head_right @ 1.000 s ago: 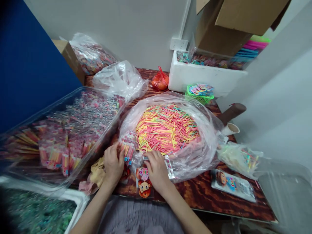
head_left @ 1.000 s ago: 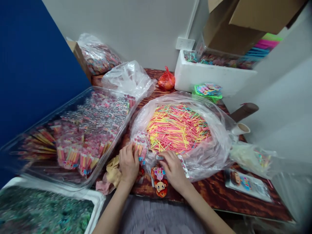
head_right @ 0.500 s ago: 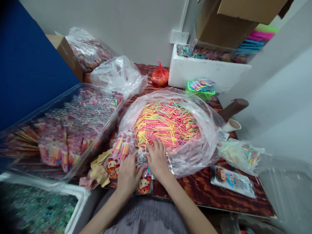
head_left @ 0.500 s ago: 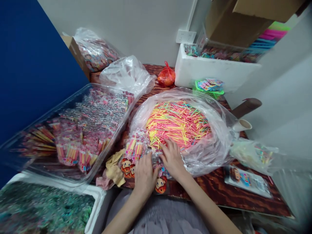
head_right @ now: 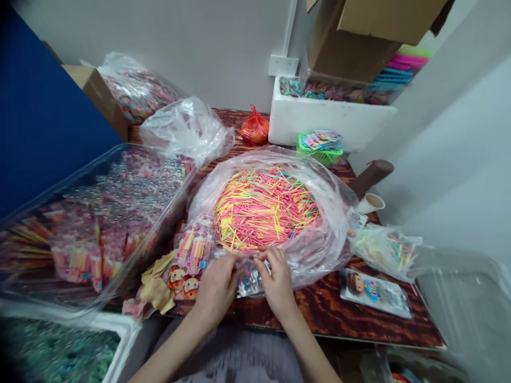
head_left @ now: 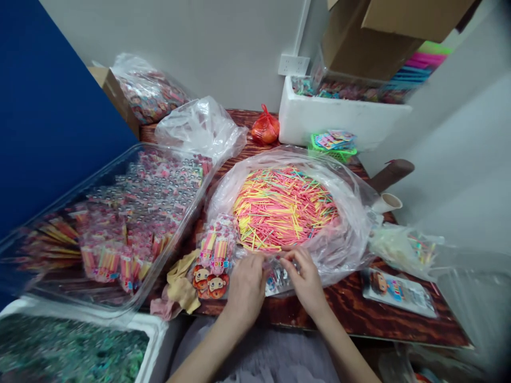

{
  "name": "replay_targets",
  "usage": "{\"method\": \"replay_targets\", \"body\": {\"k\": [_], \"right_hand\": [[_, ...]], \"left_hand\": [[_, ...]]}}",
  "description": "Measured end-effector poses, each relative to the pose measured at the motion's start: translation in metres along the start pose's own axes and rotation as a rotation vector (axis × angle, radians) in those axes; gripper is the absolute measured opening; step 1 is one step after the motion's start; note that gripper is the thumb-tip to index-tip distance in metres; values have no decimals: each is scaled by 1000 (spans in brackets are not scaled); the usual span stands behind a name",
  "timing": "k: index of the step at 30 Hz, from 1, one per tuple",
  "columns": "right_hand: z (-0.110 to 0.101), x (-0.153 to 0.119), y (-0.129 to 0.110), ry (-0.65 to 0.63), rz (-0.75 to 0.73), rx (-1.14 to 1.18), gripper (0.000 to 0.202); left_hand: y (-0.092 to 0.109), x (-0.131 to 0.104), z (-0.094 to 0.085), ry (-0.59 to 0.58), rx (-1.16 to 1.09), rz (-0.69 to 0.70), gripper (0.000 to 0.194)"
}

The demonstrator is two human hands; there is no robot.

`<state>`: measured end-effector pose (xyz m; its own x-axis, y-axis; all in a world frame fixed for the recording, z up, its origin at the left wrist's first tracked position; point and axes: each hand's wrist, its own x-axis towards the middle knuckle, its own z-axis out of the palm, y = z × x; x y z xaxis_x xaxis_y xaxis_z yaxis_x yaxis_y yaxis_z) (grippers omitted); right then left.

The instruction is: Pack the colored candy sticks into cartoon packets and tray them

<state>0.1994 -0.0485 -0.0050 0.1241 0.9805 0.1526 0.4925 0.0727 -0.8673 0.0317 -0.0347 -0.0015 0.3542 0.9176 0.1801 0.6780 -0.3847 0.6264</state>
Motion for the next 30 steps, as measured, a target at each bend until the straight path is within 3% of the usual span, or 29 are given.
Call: {"method": "replay_targets", "body": {"k": [5, 10, 15, 19, 20, 24, 30], "right_hand": [[1, 3, 1, -142, 21, 160, 9], [11, 1, 3, -2, -26, -43, 20], [21, -3, 13, 63, -81, -292, 9], [13, -4, 6, 93, -103, -283, 48], [10, -4, 2, 68, -114, -248, 47], [5, 1, -13, -23, -132, -107, 8], [14, 6, -18, 28, -88, -40, 27]], "left_hand": [[-17, 11, 3, -122, -273, 114, 17], [-21, 13, -3, -101, 18, 88, 25], [-8, 15, -10, 20, 168, -24, 29], [-5, 15, -13, 25, 122, -49, 28], [-5, 15, -13, 18, 98, -31, 27], [-3, 13, -11, 46, -53, 7, 20], [-7, 8, -8, 98, -181, 19, 21]]}}
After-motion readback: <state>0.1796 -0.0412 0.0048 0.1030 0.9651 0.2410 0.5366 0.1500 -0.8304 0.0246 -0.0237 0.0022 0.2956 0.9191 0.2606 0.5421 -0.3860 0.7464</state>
